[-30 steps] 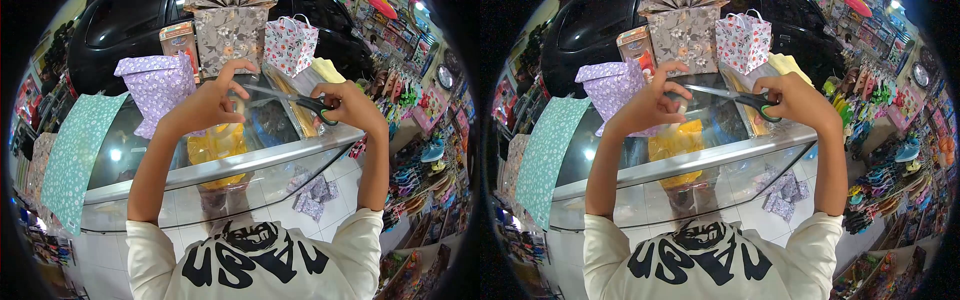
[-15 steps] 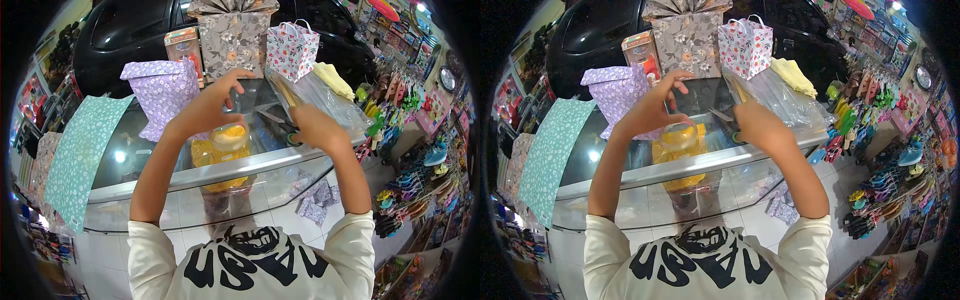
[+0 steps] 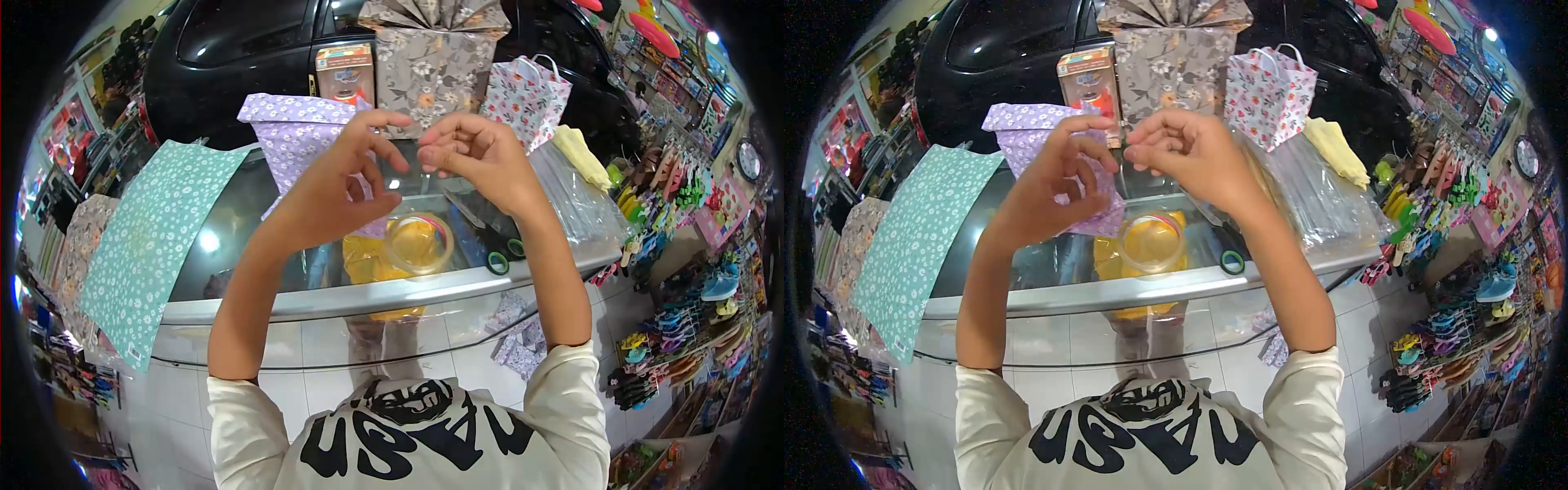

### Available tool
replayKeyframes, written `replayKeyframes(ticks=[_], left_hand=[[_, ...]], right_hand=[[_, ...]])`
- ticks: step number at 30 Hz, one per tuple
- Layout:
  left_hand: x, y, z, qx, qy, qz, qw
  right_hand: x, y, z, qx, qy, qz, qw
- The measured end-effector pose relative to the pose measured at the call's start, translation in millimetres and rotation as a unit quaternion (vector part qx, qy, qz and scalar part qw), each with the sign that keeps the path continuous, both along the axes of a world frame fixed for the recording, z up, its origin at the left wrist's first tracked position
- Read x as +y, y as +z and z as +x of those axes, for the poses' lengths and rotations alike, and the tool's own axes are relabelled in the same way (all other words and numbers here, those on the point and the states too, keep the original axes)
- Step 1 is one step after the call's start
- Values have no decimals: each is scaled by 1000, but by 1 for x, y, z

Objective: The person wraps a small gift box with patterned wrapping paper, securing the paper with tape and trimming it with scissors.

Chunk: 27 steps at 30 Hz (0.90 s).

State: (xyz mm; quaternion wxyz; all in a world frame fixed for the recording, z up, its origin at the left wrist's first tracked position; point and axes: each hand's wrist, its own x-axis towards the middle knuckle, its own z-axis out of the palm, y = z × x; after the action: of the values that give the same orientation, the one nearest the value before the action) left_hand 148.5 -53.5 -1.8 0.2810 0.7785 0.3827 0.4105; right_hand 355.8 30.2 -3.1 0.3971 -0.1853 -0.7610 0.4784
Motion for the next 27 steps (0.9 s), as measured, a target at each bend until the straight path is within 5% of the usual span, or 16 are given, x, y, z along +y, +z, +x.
replayKeyframes(ticks=[6, 14, 27], left_hand=[[32, 25, -32, -100, 147, 106, 978], [73, 28, -58, -48, 205, 183, 960], [73, 30, -74, -110, 144, -67, 981]], right_hand=[[21, 36, -34, -21, 35, -3, 999], [69, 41, -63, -97, 46, -43, 993], [79, 57, -81, -194, 102, 3, 976]])
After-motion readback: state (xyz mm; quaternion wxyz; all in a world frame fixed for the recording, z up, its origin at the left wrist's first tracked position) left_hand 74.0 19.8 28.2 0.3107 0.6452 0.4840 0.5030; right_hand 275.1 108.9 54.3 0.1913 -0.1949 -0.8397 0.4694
